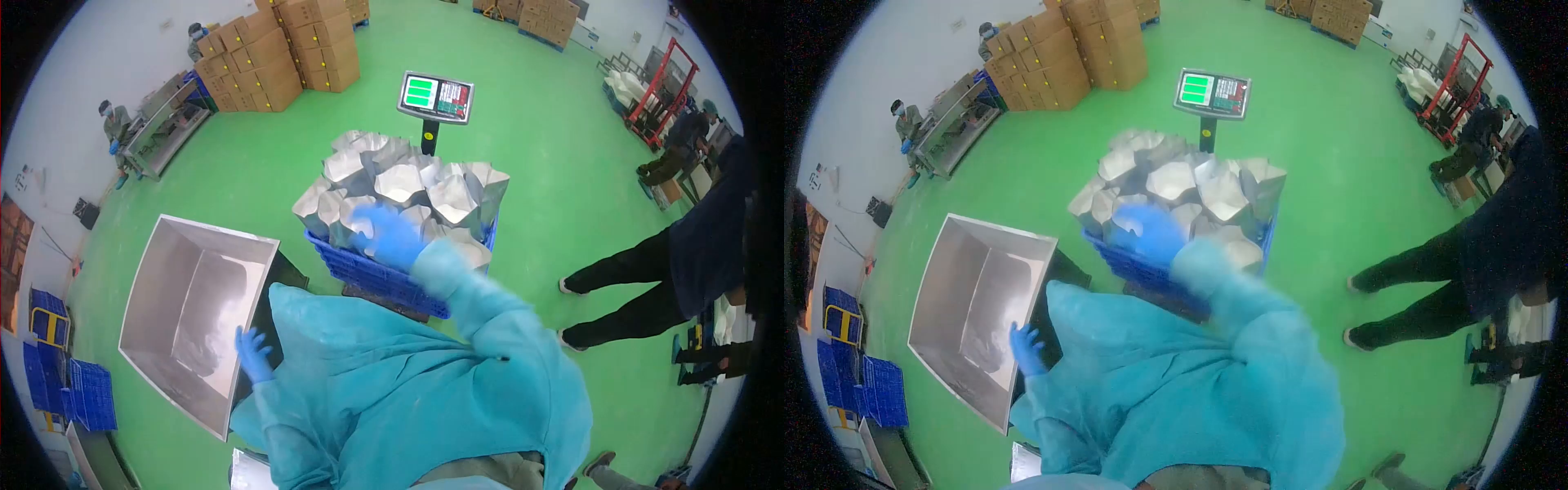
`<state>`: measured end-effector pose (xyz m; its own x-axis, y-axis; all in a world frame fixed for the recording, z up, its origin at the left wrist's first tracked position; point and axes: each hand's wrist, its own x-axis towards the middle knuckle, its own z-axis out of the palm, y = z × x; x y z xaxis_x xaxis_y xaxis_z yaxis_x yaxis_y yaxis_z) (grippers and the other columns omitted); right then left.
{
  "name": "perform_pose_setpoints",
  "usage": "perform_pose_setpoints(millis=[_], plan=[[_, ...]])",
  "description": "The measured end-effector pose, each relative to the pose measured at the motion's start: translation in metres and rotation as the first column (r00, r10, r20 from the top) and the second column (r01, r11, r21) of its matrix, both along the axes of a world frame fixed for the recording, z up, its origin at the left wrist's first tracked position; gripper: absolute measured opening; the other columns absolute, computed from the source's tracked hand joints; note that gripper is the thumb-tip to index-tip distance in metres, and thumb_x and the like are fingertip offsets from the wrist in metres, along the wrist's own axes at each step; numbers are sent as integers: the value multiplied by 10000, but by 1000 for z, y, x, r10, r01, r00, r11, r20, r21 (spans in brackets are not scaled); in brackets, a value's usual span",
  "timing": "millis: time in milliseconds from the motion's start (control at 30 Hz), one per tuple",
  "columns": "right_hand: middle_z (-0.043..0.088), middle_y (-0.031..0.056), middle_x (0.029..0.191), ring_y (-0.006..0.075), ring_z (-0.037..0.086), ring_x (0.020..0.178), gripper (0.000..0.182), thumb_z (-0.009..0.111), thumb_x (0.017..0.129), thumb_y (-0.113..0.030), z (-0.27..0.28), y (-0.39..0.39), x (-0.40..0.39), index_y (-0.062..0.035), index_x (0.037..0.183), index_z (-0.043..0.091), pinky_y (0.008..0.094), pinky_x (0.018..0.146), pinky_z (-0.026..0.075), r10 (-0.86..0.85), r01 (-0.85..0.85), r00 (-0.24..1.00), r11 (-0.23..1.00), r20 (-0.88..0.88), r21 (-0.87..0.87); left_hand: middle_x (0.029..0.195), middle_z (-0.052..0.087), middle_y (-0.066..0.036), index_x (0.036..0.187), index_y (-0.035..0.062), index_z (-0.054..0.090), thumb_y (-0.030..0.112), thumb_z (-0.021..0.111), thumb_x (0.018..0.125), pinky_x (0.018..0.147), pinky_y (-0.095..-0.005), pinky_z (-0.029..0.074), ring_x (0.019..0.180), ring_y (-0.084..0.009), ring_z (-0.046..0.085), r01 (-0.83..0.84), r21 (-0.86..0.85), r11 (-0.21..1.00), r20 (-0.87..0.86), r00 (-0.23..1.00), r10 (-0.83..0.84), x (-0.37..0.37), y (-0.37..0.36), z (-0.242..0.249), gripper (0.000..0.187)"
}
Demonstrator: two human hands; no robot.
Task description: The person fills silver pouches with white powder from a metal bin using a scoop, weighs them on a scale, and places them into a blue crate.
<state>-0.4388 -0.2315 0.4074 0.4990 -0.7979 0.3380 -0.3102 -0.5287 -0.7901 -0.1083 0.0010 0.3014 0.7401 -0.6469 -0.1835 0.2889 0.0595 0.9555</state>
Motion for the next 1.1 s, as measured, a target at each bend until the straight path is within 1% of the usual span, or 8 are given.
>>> perform_pose_setpoints(millis=[100,300,433,467,567,933,967,1100], plan=[[580,155,981,309,563,956,304,544,835,-304,-10,101,112,-60,1010,598,387,864,419,303,-312,947,947,-109,-76,1155,508,-118,1335,95,391,463,332,962,864,-364,424,1052,-233,485,194,-422,886,-472,787,-397,-38,-31,-24,528],[518,150,1252,334,467,1168,502,505,831,-453,-63,107,213,-79,1160,558,453,1036,280,393,-486,872,770,-293,-413,1277,479,-128,1381,56,332,451,368,959,901,-373,428,1084,-210,508,212,-374,903,-423,827,-370,-40,21,41,579],[566,139,1161,311,514,1105,508,504,841,-488,-86,95,241,-64,1106,594,443,1020,316,451,-569,786,795,-423,-209,1045,638,-170,1119,-34,595,146,536,901,769,-365,501,872,-248,620,-22,367,930,410,901,-140,21,182,46,289],[578,135,1133,306,523,1093,506,499,844,-491,-91,97,248,-63,1094,601,437,1014,325,507,-596,762,792,-404,-131,950,655,-181,1042,-49,612,201,571,873,720,-361,501,806,-261,631,-368,568,736,650,749,-127,46,246,3,304],[612,122,1051,300,542,1060,481,500,836,-477,-111,110,267,-66,1052,627,426,973,363,604,-665,688,746,-402,-18,810,652,-183,894,-47,632,322,596,826,649,-378,487,720,-267,633,-363,924,118,379,911,-161,37,363,-43,377],[625,170,1079,352,572,1030,464,506,866,-438,-150,134,284,-56,1104,620,418,919,440,734,-740,456,627,-503,244,560,586,-85,641,2,622,183,676,739,441,-326,430,445,-167,536,-363,793,489,275,930,244,-18,368,-47,213],[633,176,1064,355,582,1014,484,512,865,-443,-158,134,290,-38,1107,618,421,912,447,711,-755,395,612,-581,235,560,573,-67,722,-8,626,124,697,724,426,-309,418,444,-149,524,-535,472,701,150,832,534,-25,371,-69,150],[628,180,1044,352,585,982,373,532,866,-358,-161,141,280,-53,1059,625,434,873,454,743,-760,496,622,-450,189,572,586,-119,732,-56,631,389,726,757,480,-339,432,473,-162,517,-627,738,251,405,708,578,-22,358,-68,456]])
